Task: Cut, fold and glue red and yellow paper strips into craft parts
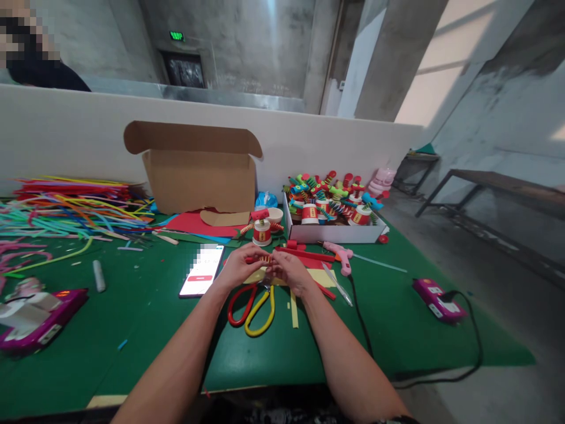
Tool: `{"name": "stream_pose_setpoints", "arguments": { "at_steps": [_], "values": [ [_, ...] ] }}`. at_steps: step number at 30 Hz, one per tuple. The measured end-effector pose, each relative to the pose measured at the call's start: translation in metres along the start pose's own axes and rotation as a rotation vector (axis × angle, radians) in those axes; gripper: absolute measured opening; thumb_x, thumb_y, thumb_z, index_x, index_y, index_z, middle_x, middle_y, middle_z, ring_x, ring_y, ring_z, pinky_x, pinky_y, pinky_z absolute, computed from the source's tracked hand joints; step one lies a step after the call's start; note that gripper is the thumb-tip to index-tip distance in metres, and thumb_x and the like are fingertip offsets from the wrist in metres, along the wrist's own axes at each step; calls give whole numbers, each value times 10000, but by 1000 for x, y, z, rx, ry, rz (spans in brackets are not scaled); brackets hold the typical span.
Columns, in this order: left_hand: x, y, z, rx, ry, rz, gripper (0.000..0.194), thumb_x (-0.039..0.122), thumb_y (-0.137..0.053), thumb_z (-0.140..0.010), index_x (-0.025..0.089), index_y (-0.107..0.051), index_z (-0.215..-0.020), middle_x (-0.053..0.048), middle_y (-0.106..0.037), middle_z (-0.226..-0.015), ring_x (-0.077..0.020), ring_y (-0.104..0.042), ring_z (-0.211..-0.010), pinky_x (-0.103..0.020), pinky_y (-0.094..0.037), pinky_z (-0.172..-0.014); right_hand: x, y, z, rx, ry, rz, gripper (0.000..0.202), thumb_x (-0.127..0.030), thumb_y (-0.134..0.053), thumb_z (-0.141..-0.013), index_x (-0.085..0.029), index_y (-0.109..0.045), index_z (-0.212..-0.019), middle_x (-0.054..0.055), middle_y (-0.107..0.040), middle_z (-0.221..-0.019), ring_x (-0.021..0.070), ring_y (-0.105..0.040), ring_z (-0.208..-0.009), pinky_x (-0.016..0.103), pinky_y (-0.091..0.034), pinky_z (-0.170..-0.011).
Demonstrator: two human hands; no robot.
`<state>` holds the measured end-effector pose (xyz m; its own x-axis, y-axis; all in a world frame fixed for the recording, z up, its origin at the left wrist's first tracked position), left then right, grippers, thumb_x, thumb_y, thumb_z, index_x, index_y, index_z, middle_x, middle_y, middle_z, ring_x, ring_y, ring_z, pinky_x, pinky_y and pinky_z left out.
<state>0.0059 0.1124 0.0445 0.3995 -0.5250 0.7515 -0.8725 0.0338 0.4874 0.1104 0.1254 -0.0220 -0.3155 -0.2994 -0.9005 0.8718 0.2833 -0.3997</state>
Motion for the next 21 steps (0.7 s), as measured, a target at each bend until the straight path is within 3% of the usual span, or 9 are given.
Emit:
{"name": "stream_pose_setpoints", "arguments": {
  "at_steps": [3, 10, 15, 21],
  "values": [
    [-2, -1, 1, 11, 17, 27, 188, 295, -600, -763, 182, -660, -900, -53, -620, -883, -158, -594, -808, -270, -490, -732, -3, 1, 1, 10, 33, 71, 374, -441, -778, -537, -145, -631, -713, -9, -632, -620, 85, -572, -555, 234, -463, -614],
    [-5, 3, 0, 36, 42, 10, 166, 328, -594, -761, 176, -648, -800, -43, -622, -808, -153, -584, -760, -255, -489, -684, -8, 7, 3, 54, 73, 93, 338, -416, -771, -554, -153, -652, -731, -9, -637, -605, 101, -578, -567, 253, -471, -642],
    [-9, 1, 1, 49, 65, 55, 257, 333, -614, -740, 181, -639, -945, -51, -632, -881, -155, -593, -766, -266, -495, -689, -7, 5, 2, 40, 68, 85, 330, -413, -775, -547, -158, -647, -713, -12, -637, -619, 101, -582, -569, 255, -475, -645],
    [-4, 2, 1, 52, 46, 4, 162, 310, -600, -762, 186, -666, -843, -48, -653, -843, -162, -599, -789, -259, -482, -715, -10, 5, 4, 47, 73, 81, 325, -399, -776, -551, -154, -649, -723, -17, -631, -615, 92, -580, -570, 252, -475, -653]
  ]
}}
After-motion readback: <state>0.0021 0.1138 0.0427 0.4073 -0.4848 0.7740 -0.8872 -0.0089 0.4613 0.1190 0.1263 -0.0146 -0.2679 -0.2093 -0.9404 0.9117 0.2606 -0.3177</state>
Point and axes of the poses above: each hand's wrist, its own z-axis away from the middle knuckle, its own y-axis out of the back of the hand, x = y × z, the point moved 9 cm from there along -z, towards the middle knuckle
